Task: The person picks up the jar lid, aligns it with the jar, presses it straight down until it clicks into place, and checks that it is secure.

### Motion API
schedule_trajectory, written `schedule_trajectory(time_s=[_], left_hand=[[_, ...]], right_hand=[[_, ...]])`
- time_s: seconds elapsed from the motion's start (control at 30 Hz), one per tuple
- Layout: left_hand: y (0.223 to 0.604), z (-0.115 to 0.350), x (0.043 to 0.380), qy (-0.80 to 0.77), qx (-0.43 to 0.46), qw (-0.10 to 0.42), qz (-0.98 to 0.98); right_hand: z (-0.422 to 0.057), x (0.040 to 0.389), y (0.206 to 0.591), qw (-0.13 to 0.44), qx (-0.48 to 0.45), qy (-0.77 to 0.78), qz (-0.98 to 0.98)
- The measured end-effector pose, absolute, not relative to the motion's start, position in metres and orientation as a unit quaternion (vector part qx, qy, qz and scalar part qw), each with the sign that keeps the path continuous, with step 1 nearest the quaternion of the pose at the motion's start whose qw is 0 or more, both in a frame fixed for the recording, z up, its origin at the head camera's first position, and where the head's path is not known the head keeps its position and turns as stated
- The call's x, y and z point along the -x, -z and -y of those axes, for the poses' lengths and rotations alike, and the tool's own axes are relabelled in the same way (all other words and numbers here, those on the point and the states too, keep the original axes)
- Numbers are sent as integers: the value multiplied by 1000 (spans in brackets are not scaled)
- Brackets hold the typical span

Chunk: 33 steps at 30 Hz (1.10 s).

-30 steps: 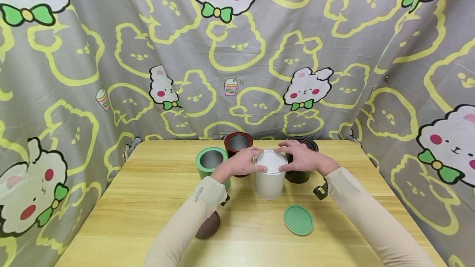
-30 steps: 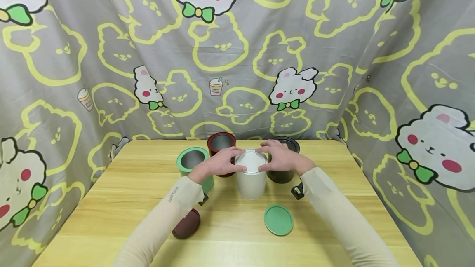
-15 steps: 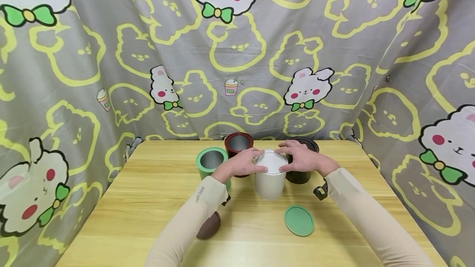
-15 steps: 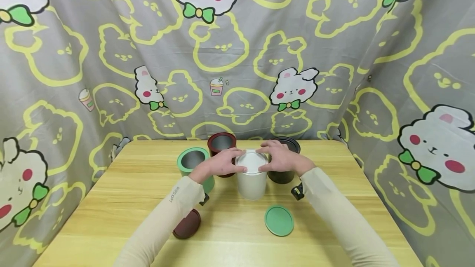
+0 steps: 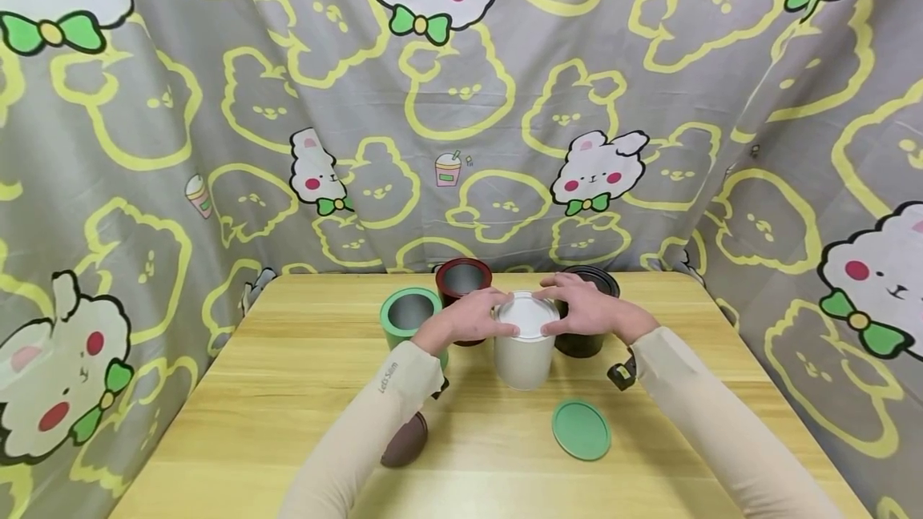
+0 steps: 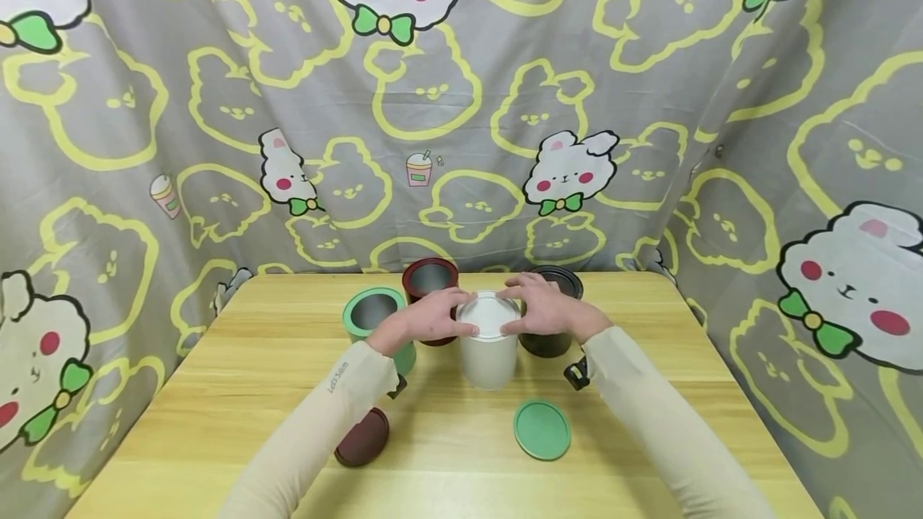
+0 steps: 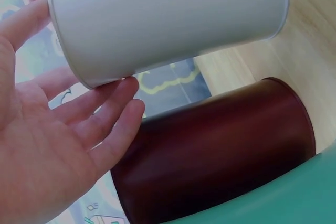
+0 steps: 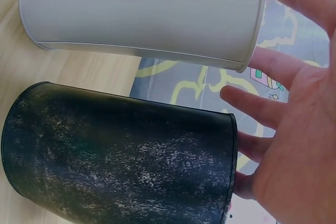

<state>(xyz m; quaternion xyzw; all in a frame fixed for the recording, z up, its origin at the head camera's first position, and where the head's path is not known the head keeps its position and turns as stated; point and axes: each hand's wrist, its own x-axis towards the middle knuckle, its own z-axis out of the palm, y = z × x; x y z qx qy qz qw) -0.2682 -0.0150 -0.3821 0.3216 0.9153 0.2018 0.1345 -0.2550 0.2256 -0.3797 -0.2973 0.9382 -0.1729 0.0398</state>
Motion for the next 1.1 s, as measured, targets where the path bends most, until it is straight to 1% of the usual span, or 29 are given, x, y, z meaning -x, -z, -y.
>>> schedule_trajectory(time_s=[0.37,0.7,1.1], left_hand=[[376,9,269,-137,-327,150,-923],[364,4,267,-74,-338,138,-928],[365,3,269,-82,-332,145,-929]], right_hand=[[-226,255,381,44,306,161,-937],[-223,257,375,47,312,158,-936],[-226,260,375,49,315,163,-934]])
